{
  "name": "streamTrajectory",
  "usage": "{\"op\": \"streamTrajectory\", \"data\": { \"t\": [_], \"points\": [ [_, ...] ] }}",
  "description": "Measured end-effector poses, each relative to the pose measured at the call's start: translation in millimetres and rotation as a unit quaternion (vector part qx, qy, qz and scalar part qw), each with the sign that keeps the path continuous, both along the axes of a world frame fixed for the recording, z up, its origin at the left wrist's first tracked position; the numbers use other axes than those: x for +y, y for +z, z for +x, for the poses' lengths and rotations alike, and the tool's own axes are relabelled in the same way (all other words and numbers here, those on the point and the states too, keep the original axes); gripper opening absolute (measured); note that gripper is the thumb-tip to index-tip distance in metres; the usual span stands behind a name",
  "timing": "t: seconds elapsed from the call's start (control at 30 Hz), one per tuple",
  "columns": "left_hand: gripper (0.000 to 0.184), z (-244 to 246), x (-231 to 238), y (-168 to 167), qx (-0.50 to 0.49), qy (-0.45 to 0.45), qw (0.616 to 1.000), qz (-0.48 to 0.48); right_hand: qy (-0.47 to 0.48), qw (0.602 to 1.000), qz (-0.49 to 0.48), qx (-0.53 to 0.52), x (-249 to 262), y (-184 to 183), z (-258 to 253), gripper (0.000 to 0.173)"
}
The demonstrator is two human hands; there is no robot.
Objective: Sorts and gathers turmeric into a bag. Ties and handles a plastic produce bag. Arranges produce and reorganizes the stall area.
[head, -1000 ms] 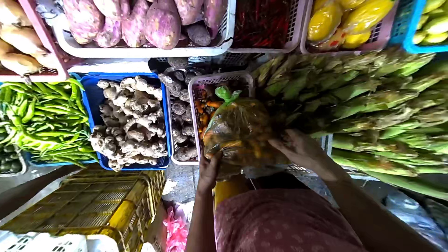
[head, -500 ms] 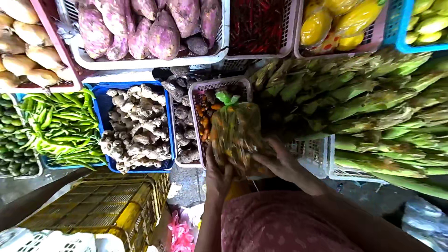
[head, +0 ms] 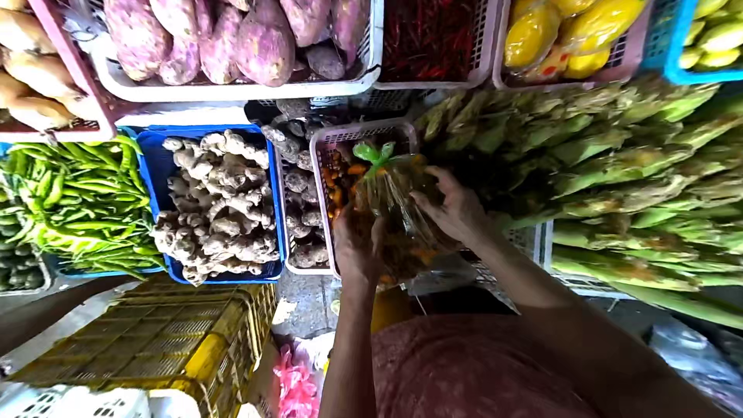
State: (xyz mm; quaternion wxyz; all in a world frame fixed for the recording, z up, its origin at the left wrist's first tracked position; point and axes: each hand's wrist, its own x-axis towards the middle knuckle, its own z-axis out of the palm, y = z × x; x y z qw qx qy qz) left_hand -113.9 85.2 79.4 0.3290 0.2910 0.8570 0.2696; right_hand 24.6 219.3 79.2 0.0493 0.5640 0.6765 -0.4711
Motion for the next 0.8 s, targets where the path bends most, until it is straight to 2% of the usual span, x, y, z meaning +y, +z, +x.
{"op": "streamTrajectory", "data": {
  "t": [0.03, 0.07, 0.13, 0.17, 0.23, 0.33, 0.4, 0.5, 0.6, 0.63, 0.7, 0.8],
  "points": [
    [0.059, -3.6, 10.1, -4.7, -0.024, -0.01, 1.0, 0.002, 0.03, 1.0, 0.002, -0.007, 3.5, 3.4, -3.3, 0.05],
    [0.052, -5.5, 19.6, -7.4, -0.034, -0.017, 0.999, 0.004, 0.057, 0.998, 0.016, -0.005, 6.3, 6.9, -4.5, 0.039],
    [0.023, -0.9, 27.8, -3.4, -0.011, -0.042, 0.997, 0.065, 0.097, 0.991, 0.076, 0.049, 5.1, 8.5, 6.8, 0.022],
    [0.013, 2.8, 28.1, 0.0, 0.007, -0.058, 0.991, 0.122, 0.104, 0.984, 0.107, 0.098, 6.1, 4.2, 15.2, 0.02],
    [0.009, 9.9, 13.3, 5.4, 0.019, -0.09, 0.973, 0.212, 0.087, 0.967, 0.12, 0.205, 5.7, -5.6, 31.3, 0.021],
    [0.01, 10.8, -5.4, -8.0, 0.029, -0.098, 0.974, 0.204, 0.069, 0.948, 0.064, 0.303, 10.1, -16.5, 32.9, 0.023],
    [0.012, 9.1, -10.1, -7.5, 0.021, -0.075, 0.983, 0.165, 0.067, 0.951, 0.047, 0.299, 1.6, -18.4, 26.2, 0.02],
    [0.012, 11.3, 4.4, 1.8, 0.022, -0.074, 0.98, 0.184, 0.075, 0.958, 0.034, 0.275, 0.0, -14.4, 17.7, 0.023],
    [0.016, 17.8, 8.5, -1.9, 0.013, -0.113, 0.984, 0.138, 0.07, 0.984, -0.044, 0.16, -3.0, -8.7, 12.7, 0.064],
    [0.018, 17.5, 11.2, -1.1, 0.003, -0.13, 0.984, 0.125, 0.064, 0.99, -0.058, 0.116, 1.5, -8.2, 7.0, 0.071],
    [0.016, 18.7, 15.9, 5.1, -0.02, -0.161, 0.98, 0.117, 0.061, 0.995, -0.047, 0.07, 10.6, -7.7, -4.8, 0.067],
    [0.021, 19.7, 8.8, -11.4, -0.008, -0.174, 0.977, 0.12, 0.015, 0.993, 0.007, 0.119, 8.8, -14.0, -10.7, 0.039]
  ]
}}
